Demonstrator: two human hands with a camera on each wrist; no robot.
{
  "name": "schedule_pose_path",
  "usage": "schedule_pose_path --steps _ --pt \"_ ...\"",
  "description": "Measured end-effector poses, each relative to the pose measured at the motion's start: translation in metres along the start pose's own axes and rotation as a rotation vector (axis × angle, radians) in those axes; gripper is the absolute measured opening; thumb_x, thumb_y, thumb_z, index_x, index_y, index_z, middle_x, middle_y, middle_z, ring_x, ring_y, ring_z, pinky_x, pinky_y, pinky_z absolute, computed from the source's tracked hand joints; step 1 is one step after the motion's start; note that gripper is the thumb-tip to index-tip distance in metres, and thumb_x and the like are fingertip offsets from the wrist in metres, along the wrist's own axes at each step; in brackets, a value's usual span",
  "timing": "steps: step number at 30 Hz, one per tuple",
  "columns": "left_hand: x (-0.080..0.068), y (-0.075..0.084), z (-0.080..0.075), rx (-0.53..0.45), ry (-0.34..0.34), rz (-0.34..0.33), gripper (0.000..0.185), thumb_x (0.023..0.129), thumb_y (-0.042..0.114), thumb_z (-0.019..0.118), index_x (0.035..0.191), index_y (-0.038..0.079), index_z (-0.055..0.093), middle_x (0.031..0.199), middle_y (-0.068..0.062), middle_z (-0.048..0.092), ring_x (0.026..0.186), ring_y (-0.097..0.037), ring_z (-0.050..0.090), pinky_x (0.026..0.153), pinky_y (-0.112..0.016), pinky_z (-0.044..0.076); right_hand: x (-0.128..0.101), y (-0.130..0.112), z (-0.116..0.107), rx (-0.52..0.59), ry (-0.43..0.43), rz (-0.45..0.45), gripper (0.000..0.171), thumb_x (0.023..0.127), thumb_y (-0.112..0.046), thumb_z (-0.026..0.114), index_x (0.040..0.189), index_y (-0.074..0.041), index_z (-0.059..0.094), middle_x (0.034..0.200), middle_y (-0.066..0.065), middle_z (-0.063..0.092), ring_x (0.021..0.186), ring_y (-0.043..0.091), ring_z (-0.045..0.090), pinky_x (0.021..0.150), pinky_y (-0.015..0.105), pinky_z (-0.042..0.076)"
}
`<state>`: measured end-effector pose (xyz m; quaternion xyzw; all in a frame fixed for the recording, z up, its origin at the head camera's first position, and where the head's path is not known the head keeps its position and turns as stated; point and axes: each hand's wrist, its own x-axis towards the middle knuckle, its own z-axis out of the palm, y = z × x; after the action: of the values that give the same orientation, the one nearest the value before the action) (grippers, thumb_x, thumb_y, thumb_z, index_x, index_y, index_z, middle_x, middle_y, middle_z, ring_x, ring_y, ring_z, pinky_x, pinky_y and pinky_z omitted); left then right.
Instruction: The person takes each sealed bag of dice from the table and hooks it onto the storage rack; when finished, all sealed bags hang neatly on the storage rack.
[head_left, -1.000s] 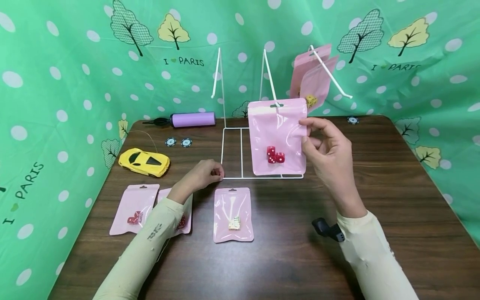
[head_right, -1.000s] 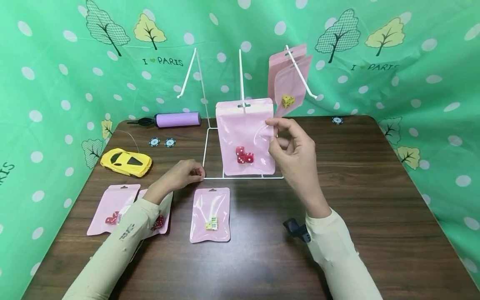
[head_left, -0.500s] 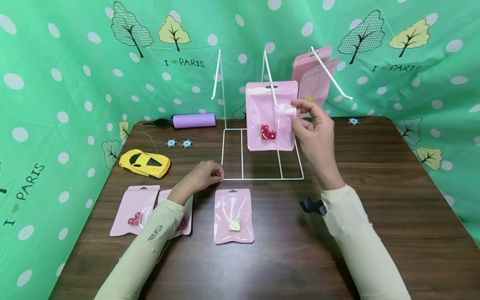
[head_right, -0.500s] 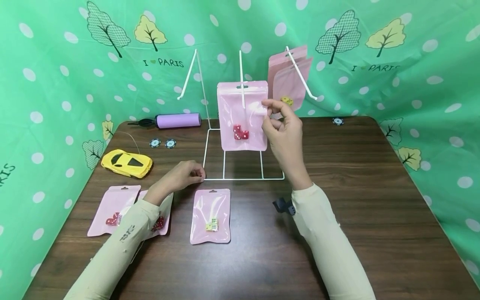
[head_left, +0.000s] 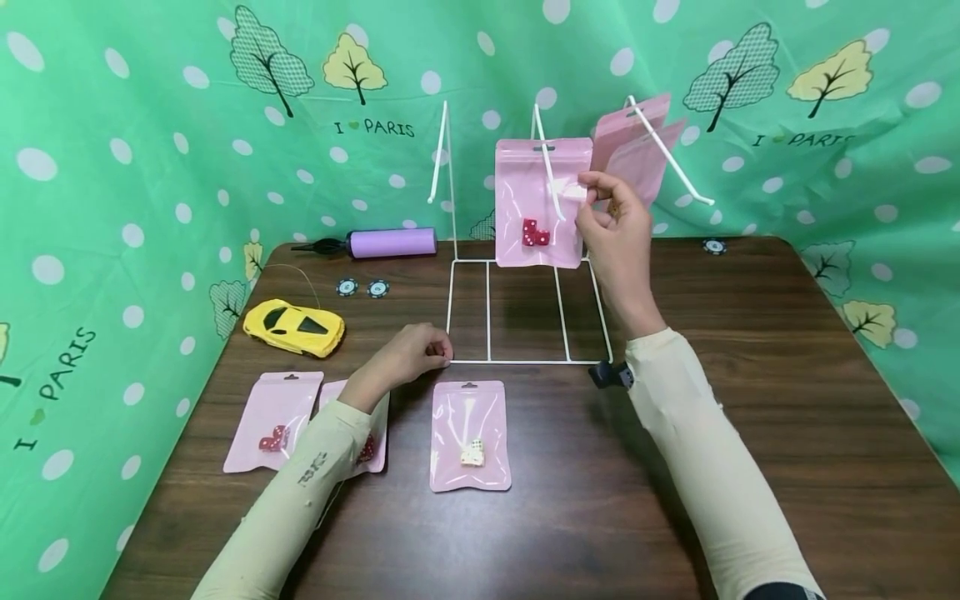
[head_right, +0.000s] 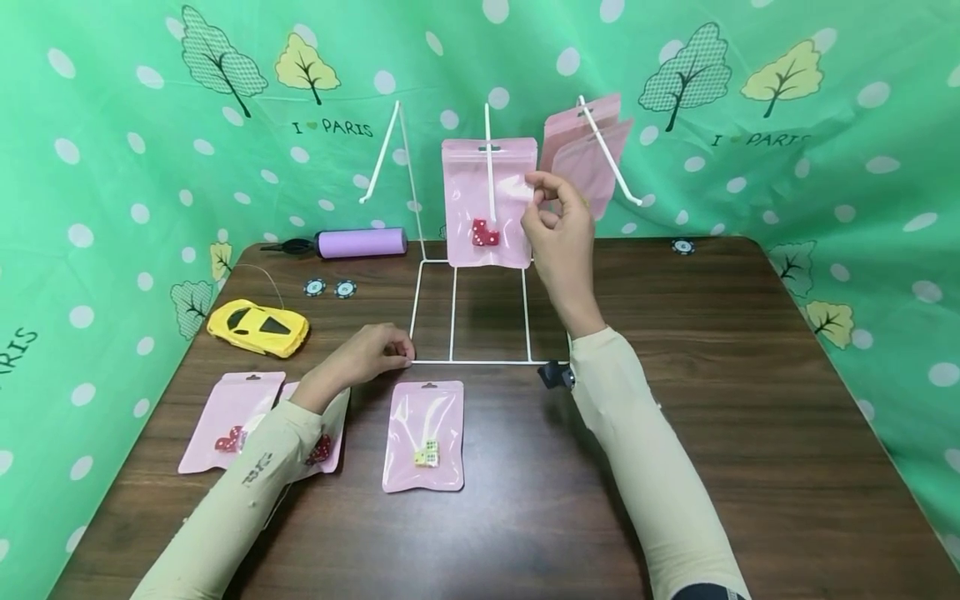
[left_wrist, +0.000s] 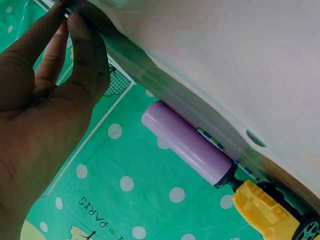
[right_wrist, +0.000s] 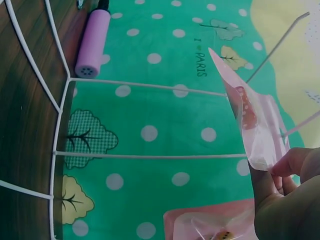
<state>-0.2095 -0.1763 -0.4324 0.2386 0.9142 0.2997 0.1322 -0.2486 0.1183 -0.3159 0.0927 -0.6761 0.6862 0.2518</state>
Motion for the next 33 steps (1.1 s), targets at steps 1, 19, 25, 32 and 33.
schedule_pose_path --steps 1,19,25,32,33 --pt "0.000 0.000 0.000 -0.001 -0.001 0.001 0.013 0.098 -0.004 0.075 0.090 0.007 0.074 0.087 -0.004 0.070 0.082 -0.016 0.064 0.078 -0.035 0.055 0.002 0.001 0.000 -0.005 0.000 0.002 0.030 0.098 0.009 0.058 0.126 0.006 0.071 0.100 0.004 0.056 0.053 0.003 0.040 0.052 0.014 0.035" --pt "0.000 0.002 0.000 0.014 -0.004 -0.008 0.012 0.098 -0.003 0.075 0.091 0.007 0.074 0.088 -0.005 0.071 0.084 -0.017 0.065 0.079 -0.036 0.056 0.021 0.008 0.006 -0.153 0.002 -0.044 0.032 0.101 0.005 0.057 0.130 0.005 0.071 0.104 0.007 0.060 0.073 0.004 0.054 0.063 0.013 0.043" --pt "0.001 0.000 0.002 0.005 0.018 0.013 0.014 0.096 -0.005 0.076 0.089 0.007 0.074 0.086 -0.004 0.070 0.082 -0.017 0.066 0.078 -0.035 0.056 0.012 0.015 -0.005 -0.149 -0.038 -0.032 0.035 0.104 0.003 0.059 0.138 0.005 0.066 0.115 0.011 0.064 0.101 0.018 0.067 0.087 0.019 0.056" --pt "0.001 0.000 0.003 0.009 0.010 0.022 0.014 0.096 -0.004 0.076 0.088 0.008 0.074 0.086 -0.004 0.070 0.083 -0.016 0.066 0.078 -0.034 0.056 -0.008 0.028 -0.031 -0.186 -0.066 -0.041 0.034 0.106 0.001 0.059 0.139 0.007 0.066 0.123 0.016 0.066 0.101 0.013 0.072 0.090 0.021 0.058" --pt "0.001 0.000 0.002 0.011 0.013 0.024 0.014 0.096 -0.004 0.076 0.088 0.008 0.074 0.087 -0.004 0.070 0.083 -0.016 0.066 0.078 -0.035 0.056 -0.011 0.030 -0.036 -0.190 -0.066 -0.041 0.033 0.106 0.001 0.060 0.138 0.006 0.067 0.122 0.015 0.066 0.099 0.011 0.073 0.089 0.021 0.058"
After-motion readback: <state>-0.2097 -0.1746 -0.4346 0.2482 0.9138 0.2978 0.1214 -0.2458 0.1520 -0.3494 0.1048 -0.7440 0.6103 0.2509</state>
